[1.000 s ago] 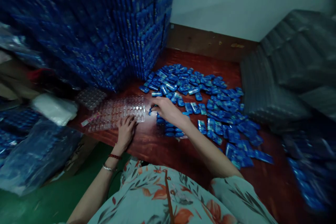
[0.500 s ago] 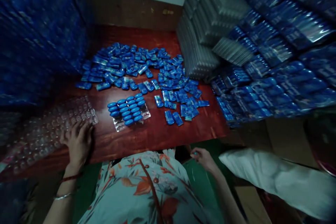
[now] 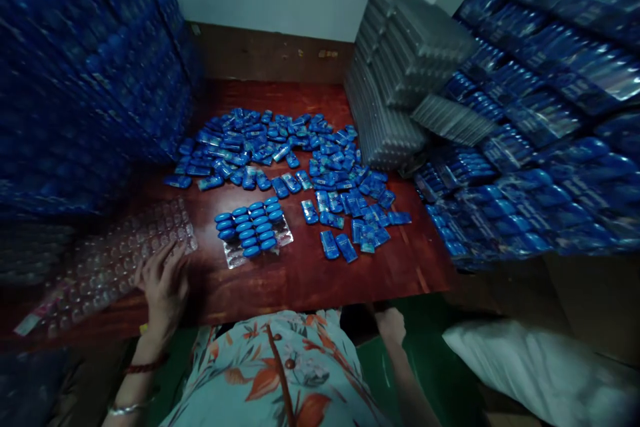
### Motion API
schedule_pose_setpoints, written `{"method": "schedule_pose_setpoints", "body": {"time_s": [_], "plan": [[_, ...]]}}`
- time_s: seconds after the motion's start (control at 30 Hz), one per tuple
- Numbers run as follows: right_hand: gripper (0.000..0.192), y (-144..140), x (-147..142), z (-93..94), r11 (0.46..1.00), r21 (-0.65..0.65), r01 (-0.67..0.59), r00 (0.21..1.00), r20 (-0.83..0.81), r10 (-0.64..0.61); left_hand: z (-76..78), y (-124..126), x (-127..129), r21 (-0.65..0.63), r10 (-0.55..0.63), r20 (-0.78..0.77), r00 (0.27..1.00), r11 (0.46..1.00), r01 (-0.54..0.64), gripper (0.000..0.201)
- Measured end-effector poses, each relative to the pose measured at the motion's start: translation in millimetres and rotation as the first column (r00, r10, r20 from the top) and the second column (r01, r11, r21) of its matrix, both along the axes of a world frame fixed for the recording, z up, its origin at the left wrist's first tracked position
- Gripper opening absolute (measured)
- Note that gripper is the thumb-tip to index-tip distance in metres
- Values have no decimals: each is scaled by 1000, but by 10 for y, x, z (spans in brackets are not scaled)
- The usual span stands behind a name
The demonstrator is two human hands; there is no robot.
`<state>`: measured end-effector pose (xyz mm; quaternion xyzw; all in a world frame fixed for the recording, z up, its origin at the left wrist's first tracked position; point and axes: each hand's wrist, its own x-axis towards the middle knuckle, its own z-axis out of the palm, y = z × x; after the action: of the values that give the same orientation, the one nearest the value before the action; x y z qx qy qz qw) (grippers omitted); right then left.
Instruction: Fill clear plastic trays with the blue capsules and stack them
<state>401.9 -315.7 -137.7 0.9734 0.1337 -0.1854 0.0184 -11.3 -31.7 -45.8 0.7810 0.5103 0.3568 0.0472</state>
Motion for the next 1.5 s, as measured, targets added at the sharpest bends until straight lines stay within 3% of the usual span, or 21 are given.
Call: {"method": "schedule_pose_setpoints", "body": {"time_s": [0.07, 0.13, 0.2, 0.23, 0.27, 0.3, 0.37, 0.43, 0.47, 0.57, 0.7, 0.8, 0.9, 1.0, 1.1, 1.23, 1.3, 1.37, 1.5], "plan": [[25, -33, 52, 155, 993, 88, 74, 987, 138, -86, 152, 50, 149, 2, -31, 63, 998, 1000, 31, 34], [31, -7, 119, 383, 930, 354, 97, 917, 331, -222, 273, 122, 324, -6, -53, 127, 990, 999, 54, 33], [30, 154, 155, 657, 728, 685, -38, 805, 452, -383, 329, 209, 513, -47, -86, 164, 983, 994, 95, 34], [30, 299, 143, 800, 616, 774, -143, 782, 470, -409, 330, 254, 607, -83, -101, 161, 982, 990, 116, 36], [30, 484, 108, 936, 543, 805, -239, 791, 485, -372, 313, 299, 699, -125, -112, 142, 984, 984, 130, 38], [29, 702, 48, 1059, 499, 803, -327, 815, 506, -281, 283, 342, 787, -171, -121, 105, 987, 976, 137, 40], [26, 1200, -122, 1236, 391, 762, -517, 836, 547, 38, 207, 421, 941, -246, -142, 1, 990, 959, 138, 44], [24, 1700, -307, 1303, 270, 694, -668, 724, 520, 453, 143, 489, 1054, -283, -195, -81, 978, 945, 165, 45], [26, 1927, -385, 1301, 243, 648, -722, 639, 490, 593, 126, 519, 1092, -292, -227, -100, 969, 937, 190, 44], [33, 2464, -519, 1245, 236, 533, -812, 486, 394, 781, 138, 615, 1125, -325, -315, -83, 945, 905, 273, 41], [27, 2960, -533, 1266, 247, 545, -802, 469, 317, 825, 216, 877, 1061, -323, -300, 112, 948, 891, 320, 36], [26, 3278, -534, 1348, 351, 456, -818, 493, 240, 836, 233, 1227, 1056, -279, -220, 170, 961, 924, 261, 30], [28, 3515, -558, 1388, 462, 316, -829, 529, 171, 831, 205, 1588, 1154, -321, -290, 32, 956, 903, 285, 22], [33, 3613, -568, 1342, 528, 279, -802, 578, 142, 804, 170, 1855, 1331, -353, -390, -55, 919, 869, 347, 28], [37, 3588, -555, 1238, 584, 261, -769, 625, 113, 773, 157, 2041, 1516, -407, -502, -189, 844, 822, 398, 54], [47, 3509, -567, 1118, 637, 304, -709, 690, 112, 715, 168, 2178, 1658, -518, -617, -310, 723, 748, 415, 70], [46, 3501, -607, 1082, 654, 330, -681, 720, 143, 679, 167, 2173, 1651, -522, -644, -292, 707, 727, 447, 70], [39, 3519, -664, 1054, 646, 374, -666, 738, 201, 644, 146, 2116, 1596, -466, -635, -235, 736, 738, 488, 66], [23, 3550, -770, 1006, 555, 568, -607, 770, 250, 587, 57, 1944, 1442, -358, -587, -108, 803, 776, 519, 48]]}}
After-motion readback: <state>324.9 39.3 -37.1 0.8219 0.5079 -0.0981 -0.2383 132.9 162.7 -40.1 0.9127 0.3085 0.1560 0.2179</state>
